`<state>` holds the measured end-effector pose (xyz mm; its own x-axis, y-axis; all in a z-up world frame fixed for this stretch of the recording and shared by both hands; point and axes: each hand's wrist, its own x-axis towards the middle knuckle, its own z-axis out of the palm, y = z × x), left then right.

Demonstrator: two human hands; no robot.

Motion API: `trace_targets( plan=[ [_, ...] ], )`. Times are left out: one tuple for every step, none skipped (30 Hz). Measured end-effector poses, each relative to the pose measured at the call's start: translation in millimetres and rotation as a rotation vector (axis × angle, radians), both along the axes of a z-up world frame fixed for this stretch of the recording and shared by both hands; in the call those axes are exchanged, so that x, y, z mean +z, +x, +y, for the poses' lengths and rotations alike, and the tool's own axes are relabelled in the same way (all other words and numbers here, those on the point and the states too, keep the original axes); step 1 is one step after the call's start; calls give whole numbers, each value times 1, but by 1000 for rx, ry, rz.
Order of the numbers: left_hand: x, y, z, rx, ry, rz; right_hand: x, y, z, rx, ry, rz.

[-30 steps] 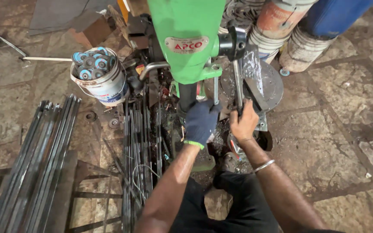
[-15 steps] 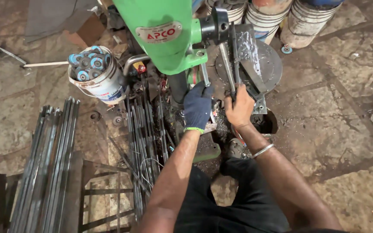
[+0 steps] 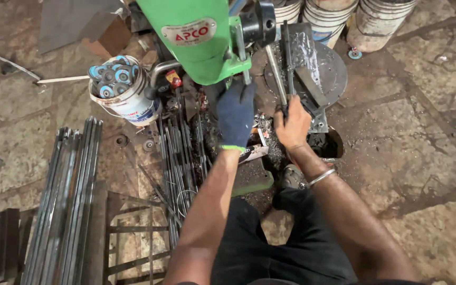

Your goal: The person works at a green drill press in a metal workshop, adjusting the machine and handling metal rods and bars. They position a rod under the drill chuck, operate the machine, and later hold a rod with a cylindrical tool while working on it by hand.

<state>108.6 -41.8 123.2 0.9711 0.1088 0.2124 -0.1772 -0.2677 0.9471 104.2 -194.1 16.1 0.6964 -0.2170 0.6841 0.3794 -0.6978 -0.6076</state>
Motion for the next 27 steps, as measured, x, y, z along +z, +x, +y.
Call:
trace_targets(
  plan=[
    [3, 1, 1, -6, -25, -29, 2, 0, 1, 4, 1, 1],
    [6, 2, 2, -12, -51, -57, 4, -1, 1, 7, 3, 3],
    [9, 3, 4, -14, -47, -64, 6, 2, 2, 6, 6, -4],
    [11, 4, 5, 11, 14, -60, 7, 5, 1, 9, 1, -15],
    [9, 1, 6, 33, 76, -42, 4, 2, 1, 9, -3, -12],
    [0, 3, 6, 29, 81, -36, 2, 2, 0, 6, 2, -5],
    [-8, 6, 8, 63, 160, -86, 0, 3, 0, 3, -9, -10],
    [-17, 8, 9, 95, 241, -137, -3, 4, 0, 1, -20, -14],
    [-18, 9, 10, 92, 246, -133, -3, 4, 1, -1, -14, -9],
    [-20, 10, 10, 125, 316, -188, -3, 4, 1, 0, -16, -14],
    [-21, 11, 8, 153, 385, -246, -3, 4, -1, -3, -17, -20],
    [-22, 9, 7, 145, 389, -244, -4, 1, -1, -10, -12, -16],
    [-20, 9, 7, 160, 411, -238, -3, 1, -1, -6, -13, -21],
    [-19, 9, 7, 175, 433, -232, -1, 1, 0, -2, -14, -25],
    [-18, 9, 8, 173, 437, -238, 2, 1, -1, -4, -9, -30],
    [-18, 10, 9, 176, 453, -262, 5, 2, -2, 1, -9, -26],
    [-20, 9, 11, 178, 471, -279, 5, 0, -1, 8, -7, -14],
    [-23, 9, 12, 176, 477, -278, 4, -2, -1, 7, -1, -12],
    [-25, 10, 14, 154, 483, -300, 5, -2, -1, 11, -2, -4],
    [-26, 10, 16, 132, 489, -322, 6, -2, 0, 15, -4, 3],
    [-19, 8, 14, 135, 492, -326, 6, -2, 0, 18, 0, -1],
    [-12, 5, 12, 115, 450, -268, 6, -1, 1, 13, 5, 6],
    [-6, 2, 10, 94, 407, -210, 5, -1, 1, 6, 9, 14],
    [-4, 1, 9, 96, 410, -214, 7, -1, 1, 7, 12, 9],
    [-2, 0, 7, 97, 371, -156, 7, -2, 1, 7, 11, 13],
    [0, 0, 6, 99, 332, -98, 8, -2, 0, 7, 10, 17],
    [-8, 2, 7, 96, 334, -96, 9, -4, 0, 4, 13, 19]
  ],
)
